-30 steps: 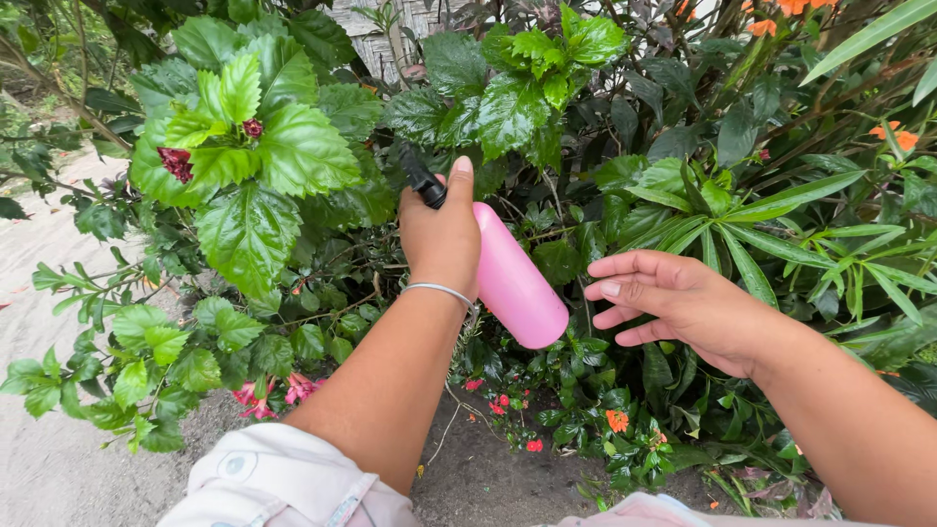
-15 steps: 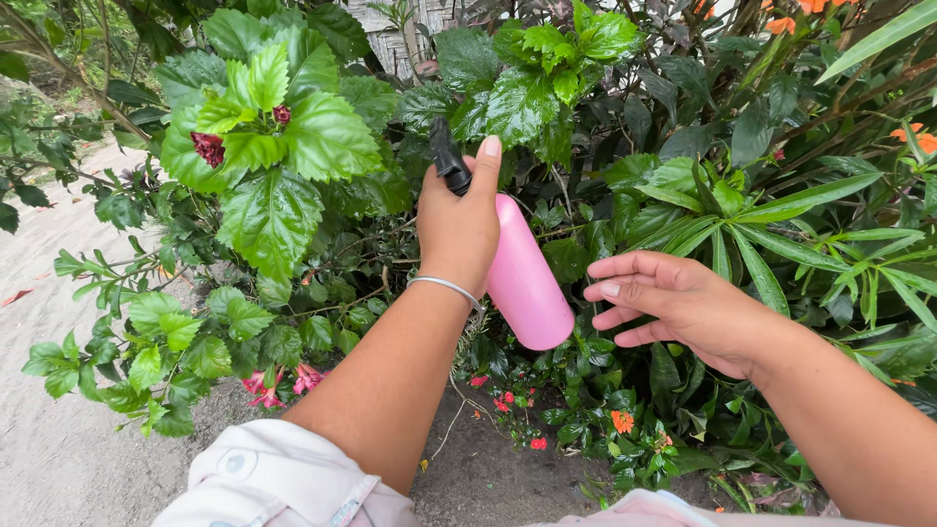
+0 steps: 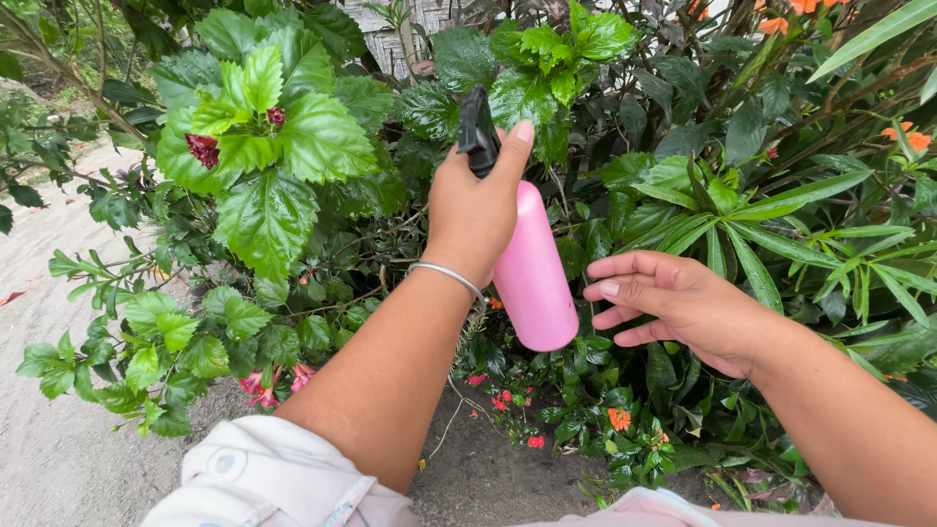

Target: The person uses a pink spray bottle to apply liquid onto the leaves of a bush and handles the leaves with their other hand.

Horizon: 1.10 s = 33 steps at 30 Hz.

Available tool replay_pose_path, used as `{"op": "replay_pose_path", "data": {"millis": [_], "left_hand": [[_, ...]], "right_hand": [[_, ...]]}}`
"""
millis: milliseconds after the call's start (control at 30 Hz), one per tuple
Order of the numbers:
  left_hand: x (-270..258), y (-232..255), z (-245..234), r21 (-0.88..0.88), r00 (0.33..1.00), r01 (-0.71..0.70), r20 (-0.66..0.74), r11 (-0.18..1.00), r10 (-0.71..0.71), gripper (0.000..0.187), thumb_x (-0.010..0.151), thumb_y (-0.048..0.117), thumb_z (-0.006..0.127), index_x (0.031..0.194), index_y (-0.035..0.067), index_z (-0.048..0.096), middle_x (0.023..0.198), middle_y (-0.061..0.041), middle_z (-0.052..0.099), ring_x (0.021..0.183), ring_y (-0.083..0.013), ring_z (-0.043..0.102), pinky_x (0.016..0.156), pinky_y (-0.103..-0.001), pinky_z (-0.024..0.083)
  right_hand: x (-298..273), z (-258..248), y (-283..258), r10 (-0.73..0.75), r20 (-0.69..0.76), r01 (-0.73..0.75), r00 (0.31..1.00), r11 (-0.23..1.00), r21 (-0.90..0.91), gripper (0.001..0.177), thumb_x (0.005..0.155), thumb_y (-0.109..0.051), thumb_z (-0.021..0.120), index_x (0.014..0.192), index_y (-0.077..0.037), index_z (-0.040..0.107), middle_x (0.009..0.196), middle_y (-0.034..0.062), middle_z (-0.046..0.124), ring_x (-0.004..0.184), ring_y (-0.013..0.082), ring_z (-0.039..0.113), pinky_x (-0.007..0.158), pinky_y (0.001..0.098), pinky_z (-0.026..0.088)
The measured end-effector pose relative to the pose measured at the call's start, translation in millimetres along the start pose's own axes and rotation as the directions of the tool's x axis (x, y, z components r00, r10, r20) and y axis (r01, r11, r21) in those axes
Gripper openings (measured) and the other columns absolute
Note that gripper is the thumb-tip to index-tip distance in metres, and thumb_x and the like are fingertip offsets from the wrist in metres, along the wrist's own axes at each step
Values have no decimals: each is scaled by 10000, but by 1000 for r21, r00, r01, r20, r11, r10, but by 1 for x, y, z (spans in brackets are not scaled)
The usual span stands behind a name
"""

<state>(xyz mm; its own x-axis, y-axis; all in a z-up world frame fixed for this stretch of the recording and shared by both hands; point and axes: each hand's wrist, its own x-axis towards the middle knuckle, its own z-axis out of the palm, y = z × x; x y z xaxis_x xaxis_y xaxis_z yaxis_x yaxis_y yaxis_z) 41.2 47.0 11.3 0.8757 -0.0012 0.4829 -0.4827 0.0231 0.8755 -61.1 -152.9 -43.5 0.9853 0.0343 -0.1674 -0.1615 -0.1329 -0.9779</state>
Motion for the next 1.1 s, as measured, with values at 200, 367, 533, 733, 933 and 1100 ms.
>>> {"op": "replay_pose_path", "data": {"millis": [200, 367, 533, 733, 933, 1100], "left_hand": [[16, 15, -5, -1, 997, 74, 11, 997, -74, 497, 845, 471, 732, 1024, 9, 697, 875, -54, 710, 745, -140, 625, 673, -329, 544], [16, 19, 2, -1, 993, 116, 37, 993, -116, 525, 833, 466, 735, 1030, -18, 689, 877, -69, 714, 740, -159, 625, 665, -349, 550], [12, 19, 5, -19, 993, 108, 50, 994, -107, 514, 830, 470, 733, 1039, 1, 695, 887, -63, 716, 757, -150, 636, 692, -343, 556], [11, 12, 0, 118, 982, 189, -43, 975, -185, 434, 846, 456, 701, 953, 35, 705, 845, -76, 722, 732, -185, 662, 709, -365, 548], [-3, -23, -21, 158, 935, 335, -177, 929, -307, 415, 868, 456, 690, 899, 43, 687, 855, -94, 730, 753, -224, 685, 740, -373, 530], [-13, -44, -31, 109, 892, 385, -298, 917, -339, 398, 880, 442, 690, 983, 59, 678, 912, -108, 726, 823, -251, 695, 806, -386, 521]], "right_hand": [[-4, 4, -3, 3, -6, -3, 1000, 1000, -8, 407, 918, -287, 634, 1292, -128, 623, 1231, 53, 719, 1025, 195, 708, 850, 411, 578], [-4, -1, -5, 1, -13, -1, 1000, 1000, -6, 416, 920, -289, 634, 1302, -125, 619, 1233, 54, 718, 1027, 199, 707, 852, 412, 579], [-1, -6, -5, -11, -5, 11, 1000, 1000, -3, 419, 924, -286, 627, 1310, -123, 616, 1246, 62, 720, 1033, 202, 707, 856, 412, 582], [1, -4, -4, -9, 13, 9, 1000, 1000, -7, 414, 927, -282, 621, 1309, -125, 614, 1259, 61, 720, 1040, 204, 708, 857, 411, 576], [3, 1, -8, -12, 16, 13, 1000, 1000, -19, 408, 926, -281, 619, 1305, -132, 616, 1257, 45, 722, 1036, 200, 709, 859, 410, 577], [8, 6, -10, -13, 24, 13, 1000, 1000, -25, 399, 926, -287, 629, 1297, -139, 618, 1238, 35, 719, 1022, 192, 706, 856, 408, 575]]}}
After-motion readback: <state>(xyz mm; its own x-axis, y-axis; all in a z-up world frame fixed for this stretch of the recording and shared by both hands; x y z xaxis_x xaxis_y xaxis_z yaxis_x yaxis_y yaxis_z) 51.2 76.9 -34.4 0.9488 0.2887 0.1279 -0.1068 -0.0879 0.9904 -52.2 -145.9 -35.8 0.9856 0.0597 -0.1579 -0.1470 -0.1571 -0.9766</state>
